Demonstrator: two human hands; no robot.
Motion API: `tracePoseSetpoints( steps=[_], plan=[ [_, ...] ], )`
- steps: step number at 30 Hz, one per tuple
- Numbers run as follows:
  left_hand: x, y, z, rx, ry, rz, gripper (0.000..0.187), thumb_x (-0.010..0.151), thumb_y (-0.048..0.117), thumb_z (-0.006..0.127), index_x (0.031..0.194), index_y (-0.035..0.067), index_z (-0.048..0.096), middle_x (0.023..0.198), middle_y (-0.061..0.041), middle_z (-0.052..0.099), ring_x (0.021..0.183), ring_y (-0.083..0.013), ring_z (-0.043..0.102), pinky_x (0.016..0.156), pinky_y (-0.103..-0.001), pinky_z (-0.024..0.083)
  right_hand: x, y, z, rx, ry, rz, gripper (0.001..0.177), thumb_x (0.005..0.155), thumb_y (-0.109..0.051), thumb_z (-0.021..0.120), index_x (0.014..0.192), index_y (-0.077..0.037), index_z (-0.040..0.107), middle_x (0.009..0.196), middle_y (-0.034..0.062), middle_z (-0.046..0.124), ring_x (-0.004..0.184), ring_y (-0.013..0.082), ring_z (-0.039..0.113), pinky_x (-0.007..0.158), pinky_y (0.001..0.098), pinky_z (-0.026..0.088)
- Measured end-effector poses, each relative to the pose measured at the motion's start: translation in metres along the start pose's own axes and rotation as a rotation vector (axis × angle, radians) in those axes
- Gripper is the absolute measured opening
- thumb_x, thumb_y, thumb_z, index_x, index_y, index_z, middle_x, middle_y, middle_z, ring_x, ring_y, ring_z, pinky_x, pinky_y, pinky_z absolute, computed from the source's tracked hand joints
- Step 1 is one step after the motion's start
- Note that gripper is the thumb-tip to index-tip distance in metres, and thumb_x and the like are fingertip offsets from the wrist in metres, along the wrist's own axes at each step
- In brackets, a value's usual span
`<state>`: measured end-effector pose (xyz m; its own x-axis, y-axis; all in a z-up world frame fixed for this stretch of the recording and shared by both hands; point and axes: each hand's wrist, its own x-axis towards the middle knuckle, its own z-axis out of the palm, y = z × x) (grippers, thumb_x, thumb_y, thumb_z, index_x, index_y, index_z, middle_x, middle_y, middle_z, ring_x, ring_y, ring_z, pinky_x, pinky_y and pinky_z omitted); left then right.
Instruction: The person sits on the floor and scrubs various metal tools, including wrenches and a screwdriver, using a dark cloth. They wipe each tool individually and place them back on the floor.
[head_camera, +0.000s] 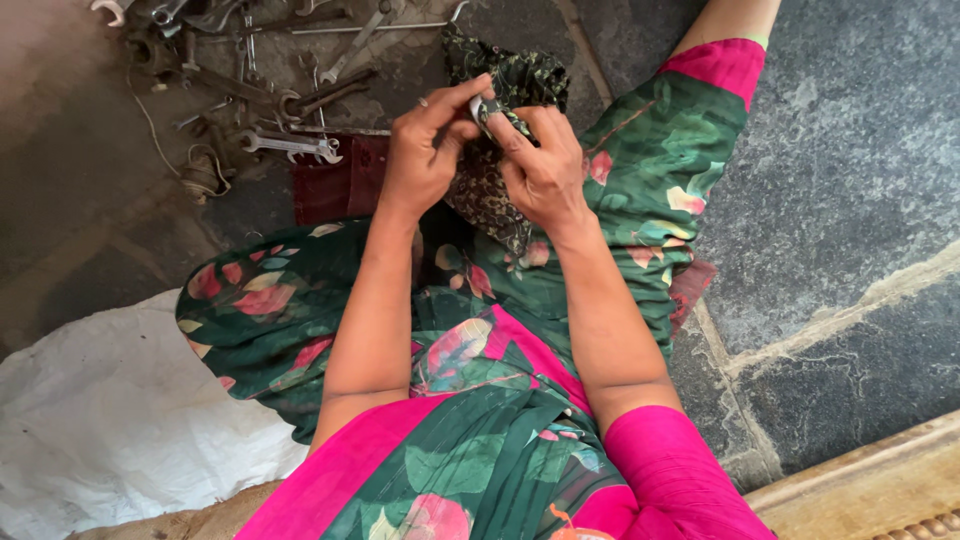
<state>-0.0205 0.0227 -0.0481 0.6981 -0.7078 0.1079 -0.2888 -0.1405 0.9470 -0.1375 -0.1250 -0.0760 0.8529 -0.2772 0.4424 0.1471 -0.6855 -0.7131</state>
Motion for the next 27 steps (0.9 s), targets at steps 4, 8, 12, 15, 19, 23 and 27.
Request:
tracePoseSetpoints(
  steps=[4, 8, 12, 15, 19, 23, 27],
  plan=[
    [-0.001, -0.003, 0.000, 0.029, 0.131, -0.005, 0.022, 0.103, 0.007, 0.072, 0.126, 0.006, 0.071, 0.116, -0.010, 0.075, 0.098, -0.0194, 0.075, 0.087, -0.031, 0.061, -0.006, 0.004, 0.014, 0.037, 0.007, 0.046, 0.056, 0.085, 0.006, 0.063, 0.139, -0.006, 0.060, 0.111, 0.0167, 0.060, 0.097, 0.0360, 0.059, 0.085, 0.0454, 0.050],
    [-0.006, -0.001, -0.002, 0.117, 0.212, 0.097, 0.020, 0.098, 0.011, 0.080, 0.113, 0.000, 0.071, 0.112, -0.011, 0.075, 0.099, -0.0199, 0.075, 0.085, -0.031, 0.060, -0.014, 0.010, 0.034, 0.118, -0.040, 0.181, 0.060, 0.091, 0.005, 0.061, 0.150, -0.006, 0.053, 0.105, 0.0163, 0.057, 0.095, 0.0352, 0.060, 0.084, 0.0431, 0.051],
    [-0.012, -0.001, -0.005, 0.177, 0.269, 0.018, 0.022, 0.094, 0.012, 0.084, 0.107, -0.001, 0.072, 0.108, -0.012, 0.077, 0.085, -0.0158, 0.072, 0.077, -0.029, 0.058, -0.024, 0.017, 0.062, 0.326, -0.095, 0.290, 0.062, 0.097, 0.001, 0.058, 0.157, -0.006, 0.043, 0.110, 0.0180, 0.061, 0.095, 0.0368, 0.062, 0.085, 0.0424, 0.053],
    [-0.018, -0.006, -0.008, 0.137, 0.292, 0.030, 0.020, 0.096, 0.012, 0.084, 0.101, -0.002, 0.070, 0.114, -0.012, 0.076, 0.091, -0.0145, 0.074, 0.078, -0.027, 0.059, -0.030, 0.027, 0.082, 0.246, -0.208, 0.403, 0.067, 0.091, -0.001, 0.056, 0.157, -0.008, 0.043, 0.107, 0.0207, 0.064, 0.096, 0.0415, 0.065, 0.083, 0.0476, 0.052],
    [-0.027, -0.015, -0.012, 0.043, 0.307, 0.014, 0.020, 0.096, 0.008, 0.083, 0.097, -0.004, 0.067, 0.125, -0.013, 0.074, 0.096, -0.0132, 0.072, 0.081, -0.027, 0.060, -0.032, 0.031, 0.098, 0.305, -0.199, 0.379, 0.069, 0.088, -0.001, 0.056, 0.156, -0.006, 0.043, 0.123, 0.0256, 0.066, 0.114, 0.0443, 0.064, 0.094, 0.0477, 0.051],
    [-0.035, -0.020, -0.014, -0.033, 0.323, -0.046, 0.020, 0.091, 0.003, 0.085, 0.100, -0.004, 0.068, 0.125, -0.012, 0.073, 0.098, -0.0117, 0.070, 0.083, -0.027, 0.059, -0.031, 0.017, 0.093, 0.440, -0.181, 0.338, 0.068, 0.090, -0.001, 0.056, 0.157, -0.003, 0.041, 0.135, 0.0281, 0.063, 0.126, 0.0429, 0.061, 0.105, 0.0422, 0.049],
    [-0.041, -0.018, -0.009, -0.306, 0.334, -0.123, 0.040, 0.085, 0.002, 0.085, 0.115, 0.004, 0.058, 0.120, -0.007, 0.071, 0.102, -0.0101, 0.069, 0.091, -0.027, 0.060, -0.031, -0.005, 0.077, 0.617, -0.178, 0.334, 0.062, 0.093, -0.002, 0.054, 0.155, -0.002, 0.045, 0.130, 0.0232, 0.067, 0.120, 0.0338, 0.069, 0.106, 0.0352, 0.050]
  ],
)
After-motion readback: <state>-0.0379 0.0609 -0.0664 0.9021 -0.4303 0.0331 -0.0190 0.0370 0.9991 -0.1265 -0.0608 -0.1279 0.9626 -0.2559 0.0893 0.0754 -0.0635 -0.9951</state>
